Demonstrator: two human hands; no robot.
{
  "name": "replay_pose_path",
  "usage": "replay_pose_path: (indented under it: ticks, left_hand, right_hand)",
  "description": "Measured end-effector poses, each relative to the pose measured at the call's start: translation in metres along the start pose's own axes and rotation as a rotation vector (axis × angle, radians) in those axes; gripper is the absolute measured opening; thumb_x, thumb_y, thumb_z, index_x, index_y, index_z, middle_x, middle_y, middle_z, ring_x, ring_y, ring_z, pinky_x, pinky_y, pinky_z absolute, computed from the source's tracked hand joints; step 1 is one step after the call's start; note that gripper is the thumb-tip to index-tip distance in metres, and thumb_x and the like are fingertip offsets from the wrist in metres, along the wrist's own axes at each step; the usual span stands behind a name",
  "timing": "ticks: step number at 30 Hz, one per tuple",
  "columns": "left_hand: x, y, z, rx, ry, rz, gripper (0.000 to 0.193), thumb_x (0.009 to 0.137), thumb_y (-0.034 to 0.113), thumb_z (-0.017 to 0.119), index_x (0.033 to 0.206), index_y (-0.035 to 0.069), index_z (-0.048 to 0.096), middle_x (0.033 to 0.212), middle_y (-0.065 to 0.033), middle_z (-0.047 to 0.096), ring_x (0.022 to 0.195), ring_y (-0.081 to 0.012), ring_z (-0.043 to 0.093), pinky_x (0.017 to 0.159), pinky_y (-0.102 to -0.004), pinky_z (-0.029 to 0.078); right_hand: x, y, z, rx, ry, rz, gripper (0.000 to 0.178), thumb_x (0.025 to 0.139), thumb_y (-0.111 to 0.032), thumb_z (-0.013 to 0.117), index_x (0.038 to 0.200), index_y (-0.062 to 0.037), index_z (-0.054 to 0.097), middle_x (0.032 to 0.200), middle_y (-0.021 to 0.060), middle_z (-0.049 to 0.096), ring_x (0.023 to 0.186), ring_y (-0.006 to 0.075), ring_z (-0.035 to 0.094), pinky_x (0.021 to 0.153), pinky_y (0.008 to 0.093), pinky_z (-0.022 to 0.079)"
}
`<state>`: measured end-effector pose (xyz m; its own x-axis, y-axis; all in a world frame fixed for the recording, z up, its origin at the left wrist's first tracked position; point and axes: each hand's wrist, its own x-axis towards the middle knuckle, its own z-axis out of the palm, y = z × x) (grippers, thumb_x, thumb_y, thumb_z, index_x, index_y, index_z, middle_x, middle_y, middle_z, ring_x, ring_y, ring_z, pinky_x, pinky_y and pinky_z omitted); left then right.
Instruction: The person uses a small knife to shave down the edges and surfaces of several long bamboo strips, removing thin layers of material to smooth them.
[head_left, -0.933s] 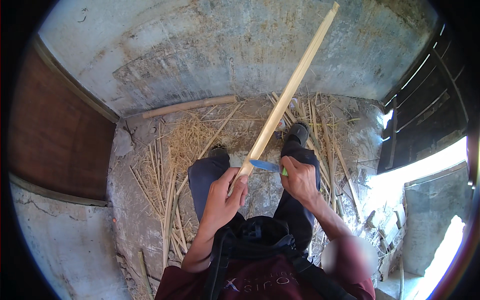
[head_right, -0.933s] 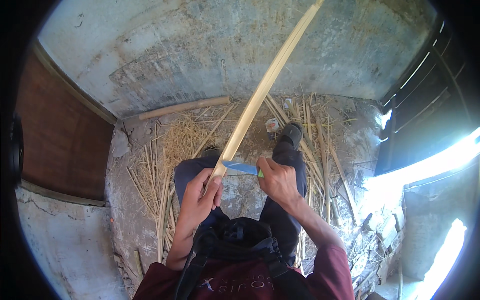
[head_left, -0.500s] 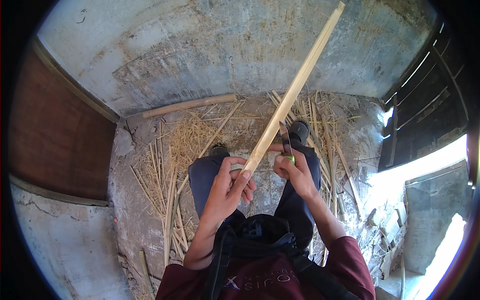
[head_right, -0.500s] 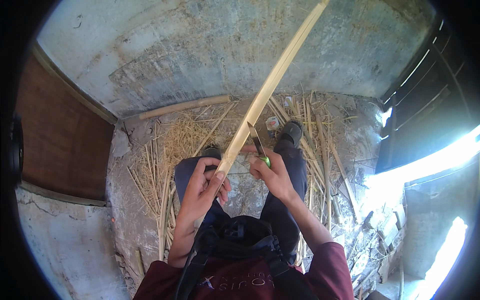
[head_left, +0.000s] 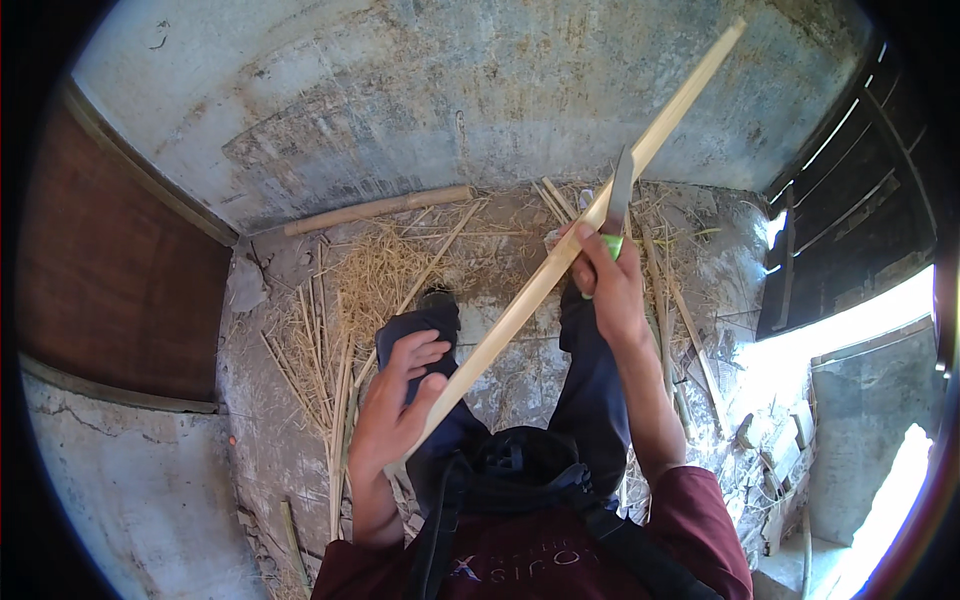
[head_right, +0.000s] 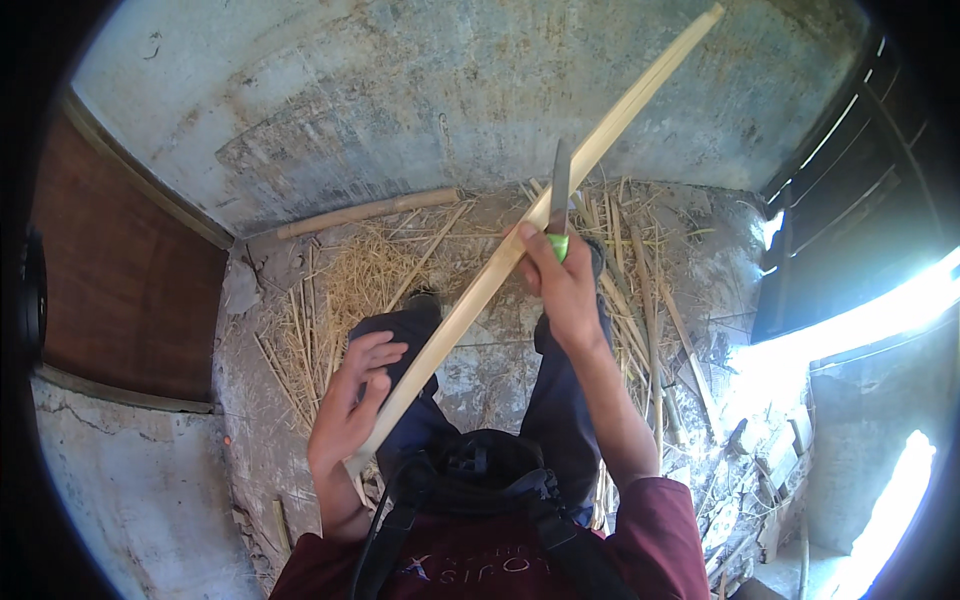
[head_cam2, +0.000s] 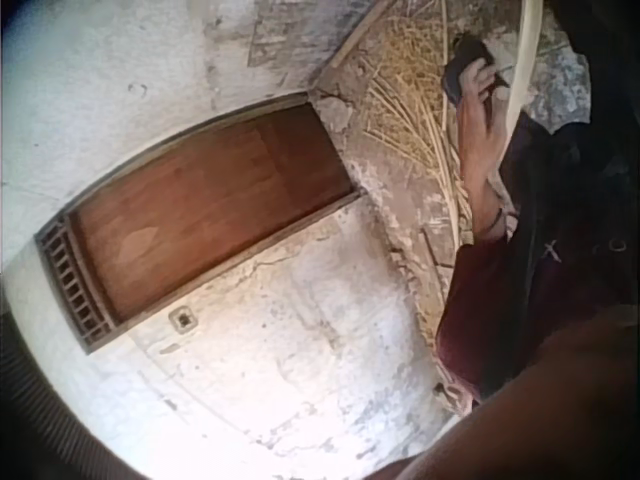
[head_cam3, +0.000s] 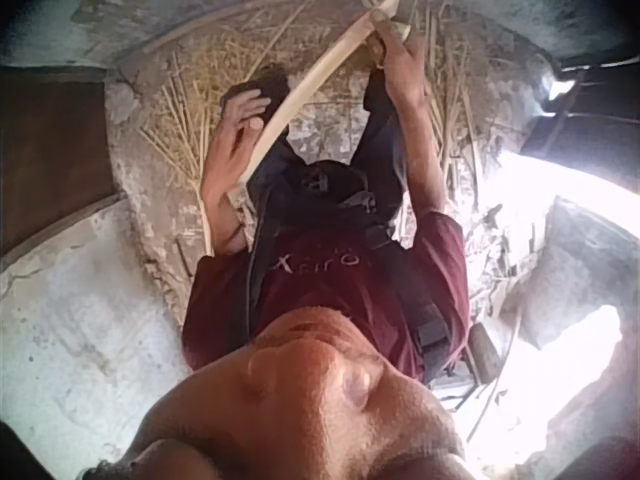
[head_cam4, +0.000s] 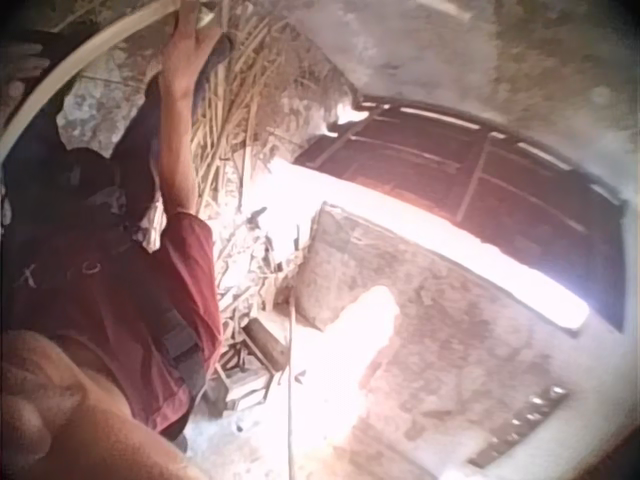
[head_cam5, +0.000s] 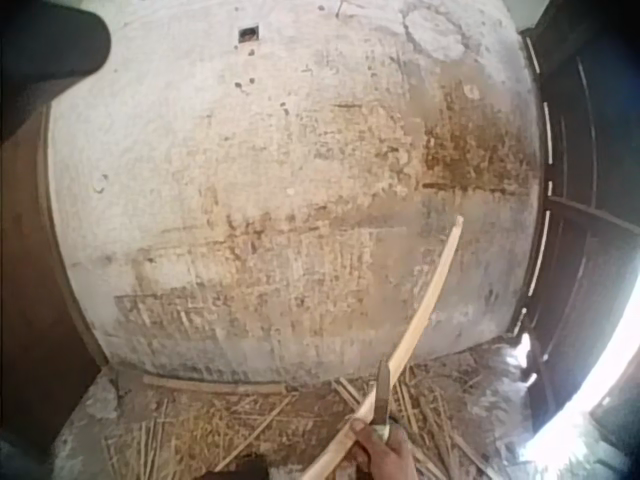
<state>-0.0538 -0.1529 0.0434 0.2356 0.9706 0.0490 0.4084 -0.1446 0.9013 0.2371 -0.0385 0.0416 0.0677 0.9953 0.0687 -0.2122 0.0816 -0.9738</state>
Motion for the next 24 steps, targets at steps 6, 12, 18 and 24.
replay_pose_path:
  ticks: [6,12,18,24]
  left_hand:
    - [-0.025,-0.014,-0.037,0.113,-0.121,-0.096,0.051,0.103,0.027,0.073,0.144,0.003,0.054,0.122,-0.0202,0.075,0.114,-0.0329,0.074,0.099,-0.0427,0.056]
    - [-0.022,-0.031,-0.037,0.028,-0.244,-0.109,0.025,0.108,0.026,0.068,0.11,0.0,0.066,0.077,-0.0077,0.072,0.067,-0.0165,0.07,0.064,-0.0302,0.055]
    - [-0.016,-0.034,-0.019,-0.18,-0.246,-0.194,0.031,0.114,0.028,0.059,0.099,0.001,0.065,0.065,0.0005,0.057,0.048,-0.0052,0.053,0.043,-0.025,0.041]
    - [-0.006,-0.023,-0.003,-0.259,-0.202,-0.183,0.034,0.115,0.028,0.055,0.098,0.001,0.064,0.064,0.0013,0.055,0.046,-0.0058,0.051,0.043,-0.0252,0.041]
  right_hand:
    - [0.029,-0.019,-0.019,0.122,0.077,-0.076,0.03,0.111,-0.028,0.06,0.113,-0.0011,0.073,0.068,-0.0085,0.046,0.056,0.0017,0.036,0.051,0.023,0.026]
    - [0.044,-0.048,-0.025,0.16,0.079,-0.161,0.031,0.112,-0.027,0.059,0.117,0.001,0.071,0.068,-0.0088,0.044,0.058,0.0016,0.034,0.052,0.0238,0.025]
    - [0.05,-0.056,-0.034,-0.025,0.129,-0.223,0.032,0.11,-0.031,0.06,0.121,-0.0016,0.064,0.073,-0.0064,0.047,0.062,0.0025,0.037,0.055,0.0226,0.027]
    - [0.006,-0.018,-0.031,-0.13,0.186,-0.389,0.036,0.11,-0.032,0.052,0.131,-0.0028,0.048,0.086,0.0,0.052,0.066,0.0075,0.041,0.057,0.0235,0.03]
